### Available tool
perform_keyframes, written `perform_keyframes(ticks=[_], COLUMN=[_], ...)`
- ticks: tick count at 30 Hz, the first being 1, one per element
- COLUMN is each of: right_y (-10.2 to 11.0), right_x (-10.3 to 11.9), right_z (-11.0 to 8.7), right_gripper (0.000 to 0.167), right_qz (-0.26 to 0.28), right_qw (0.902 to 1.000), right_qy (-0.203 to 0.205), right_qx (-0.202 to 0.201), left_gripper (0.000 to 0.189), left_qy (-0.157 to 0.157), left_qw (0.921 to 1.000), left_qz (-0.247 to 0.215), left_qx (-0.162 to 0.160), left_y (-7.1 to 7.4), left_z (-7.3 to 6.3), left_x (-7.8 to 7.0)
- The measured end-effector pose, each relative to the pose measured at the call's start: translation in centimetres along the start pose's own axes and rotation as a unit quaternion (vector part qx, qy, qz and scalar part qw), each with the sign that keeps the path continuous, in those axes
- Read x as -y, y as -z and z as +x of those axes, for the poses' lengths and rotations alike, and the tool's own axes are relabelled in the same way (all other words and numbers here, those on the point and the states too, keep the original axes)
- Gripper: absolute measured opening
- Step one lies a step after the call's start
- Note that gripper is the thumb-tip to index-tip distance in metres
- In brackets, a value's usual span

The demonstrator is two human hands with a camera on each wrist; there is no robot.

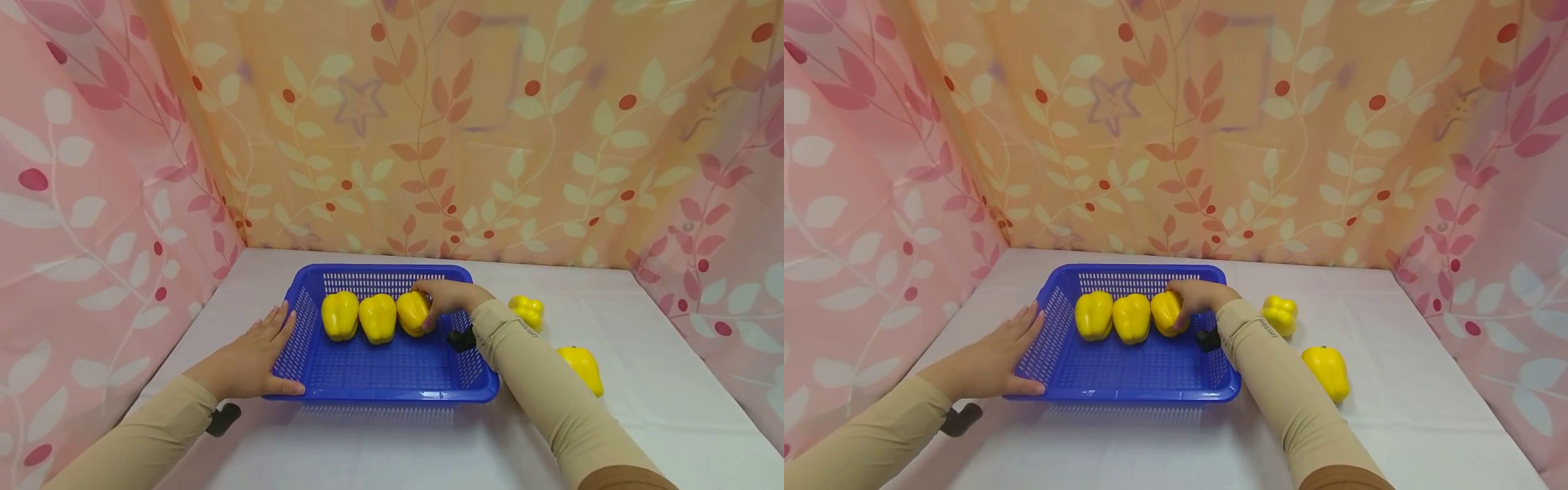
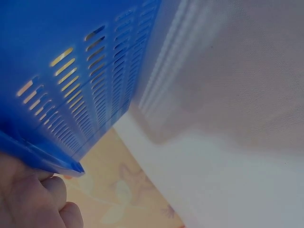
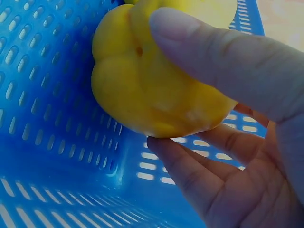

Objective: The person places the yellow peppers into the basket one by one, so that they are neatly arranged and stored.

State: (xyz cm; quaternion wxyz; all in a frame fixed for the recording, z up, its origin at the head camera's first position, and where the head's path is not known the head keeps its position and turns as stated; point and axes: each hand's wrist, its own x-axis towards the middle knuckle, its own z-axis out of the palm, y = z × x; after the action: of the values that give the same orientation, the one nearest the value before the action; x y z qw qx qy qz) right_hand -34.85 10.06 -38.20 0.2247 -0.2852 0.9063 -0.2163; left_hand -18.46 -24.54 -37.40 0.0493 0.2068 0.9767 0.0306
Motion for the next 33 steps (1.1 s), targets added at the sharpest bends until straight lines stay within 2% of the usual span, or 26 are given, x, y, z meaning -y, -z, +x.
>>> perform_keyframes(ticks=[7, 14, 19, 33], right_y=[0.00, 0.24, 0.26, 0.57], right_x=[0.04, 0.30, 0.31, 0.22], right_z=[-0.11, -0.27, -0.15, -0.25], right_gripper=[0.069, 0.058, 0.059, 0.062], right_qz=[-0.015, -0.011, -0.016, -0.030], right_qw=[0.9997, 0.9997, 0.9994, 0.9989], right_qy=[-0.017, -0.024, -0.027, -0.016], right_qx=[0.007, -0.003, -0.012, -0.034], left_gripper=[0.124, 0.123, 0.123, 0.121], left_qy=[0.001, 0.004, 0.006, 0.006], left_qw=[1.0000, 1.0000, 0.9999, 0.9998], left_qz=[0.001, -0.001, -0.006, -0.013], left_qx=[0.003, 0.005, 0.009, 0.014], left_y=[-0.09, 0.05, 0.26, 0.27], left_z=[0.00, 0.00, -0.09, -0.13], left_x=[0.05, -0.04, -0.14, -0.16])
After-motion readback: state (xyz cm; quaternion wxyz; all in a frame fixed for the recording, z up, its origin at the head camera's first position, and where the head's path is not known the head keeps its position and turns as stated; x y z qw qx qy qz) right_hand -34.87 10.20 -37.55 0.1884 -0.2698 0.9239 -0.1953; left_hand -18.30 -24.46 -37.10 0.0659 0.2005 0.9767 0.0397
